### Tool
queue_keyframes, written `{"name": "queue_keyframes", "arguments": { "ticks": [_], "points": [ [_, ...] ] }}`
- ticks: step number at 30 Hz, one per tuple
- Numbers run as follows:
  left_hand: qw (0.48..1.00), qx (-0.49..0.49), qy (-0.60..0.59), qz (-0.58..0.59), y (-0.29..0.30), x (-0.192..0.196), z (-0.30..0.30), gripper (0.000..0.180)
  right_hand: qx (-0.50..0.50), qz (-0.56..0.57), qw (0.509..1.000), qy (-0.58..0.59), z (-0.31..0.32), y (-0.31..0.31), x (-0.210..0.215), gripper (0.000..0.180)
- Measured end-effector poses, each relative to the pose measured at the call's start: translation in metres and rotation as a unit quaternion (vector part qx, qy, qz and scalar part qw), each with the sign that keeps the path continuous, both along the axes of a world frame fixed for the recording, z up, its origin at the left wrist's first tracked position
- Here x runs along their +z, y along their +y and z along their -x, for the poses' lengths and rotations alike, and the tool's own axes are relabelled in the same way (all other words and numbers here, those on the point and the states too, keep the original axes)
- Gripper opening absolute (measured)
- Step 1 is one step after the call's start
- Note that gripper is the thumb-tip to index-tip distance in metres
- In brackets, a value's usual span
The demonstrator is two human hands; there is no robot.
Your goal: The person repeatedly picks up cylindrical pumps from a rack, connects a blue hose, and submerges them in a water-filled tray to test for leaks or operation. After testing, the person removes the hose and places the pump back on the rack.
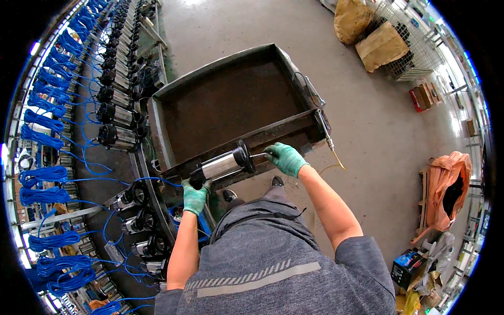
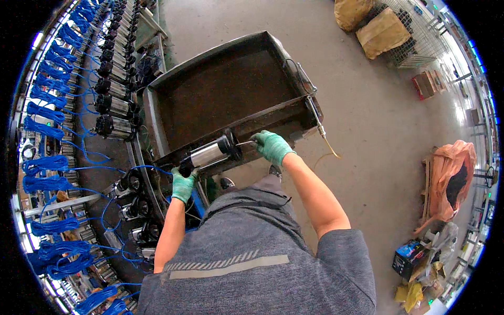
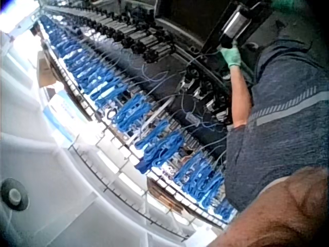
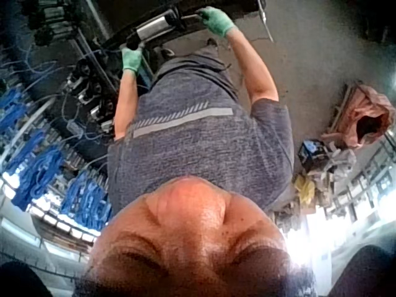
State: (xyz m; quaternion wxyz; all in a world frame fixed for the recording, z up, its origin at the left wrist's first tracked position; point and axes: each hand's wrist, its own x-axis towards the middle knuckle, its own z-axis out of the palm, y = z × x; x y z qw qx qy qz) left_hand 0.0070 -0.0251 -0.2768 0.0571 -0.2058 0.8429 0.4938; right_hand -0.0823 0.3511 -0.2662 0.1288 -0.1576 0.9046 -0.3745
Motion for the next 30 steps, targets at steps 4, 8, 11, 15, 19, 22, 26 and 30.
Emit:
{"name": "queue_keyframes", "arguments": {
  "ticks": [4,8,11,15,19,22,26,30],
  "points": [
    [1.000,0.001,-0.011,-0.001,-0.001,0.002,0.000,0.062,0.018,-0.004,1.000,-0.001,0.004,-0.012,-0.002,0.025],
    [1.000,-0.008,-0.001,0.000,0.005,0.007,0.002,0.062,0.021,0.041,0.999,0.015,0.008,-0.010,-0.022,0.026],
    [1.000,0.005,-0.009,0.016,0.008,0.013,0.001,0.061,-0.029,0.174,0.973,-0.146,0.006,-0.013,-0.022,0.024],
    [0.999,-0.008,0.026,0.021,0.008,0.012,0.001,0.059,-0.076,0.226,0.923,-0.303,0.019,-0.010,-0.007,0.028],
    [1.000,-0.010,0.023,-0.009,-0.008,-0.015,-0.002,0.059,-0.141,0.349,0.853,-0.361,0.016,-0.014,-0.012,0.030],
    [0.998,-0.030,0.047,0.033,-0.007,-0.011,-0.001,0.058,-0.168,0.362,0.823,-0.405,0.015,-0.017,0.003,0.028],
    [1.000,-0.015,0.018,-0.006,0.001,0.000,0.001,0.060,-0.177,0.232,0.852,-0.434,0.027,-0.017,-0.012,0.037],
    [1.000,-0.015,0.022,0.006,-0.005,-0.001,-0.003,0.063,-0.116,-0.016,0.897,-0.426,0.047,-0.031,0.029,0.041]
  ]
}}
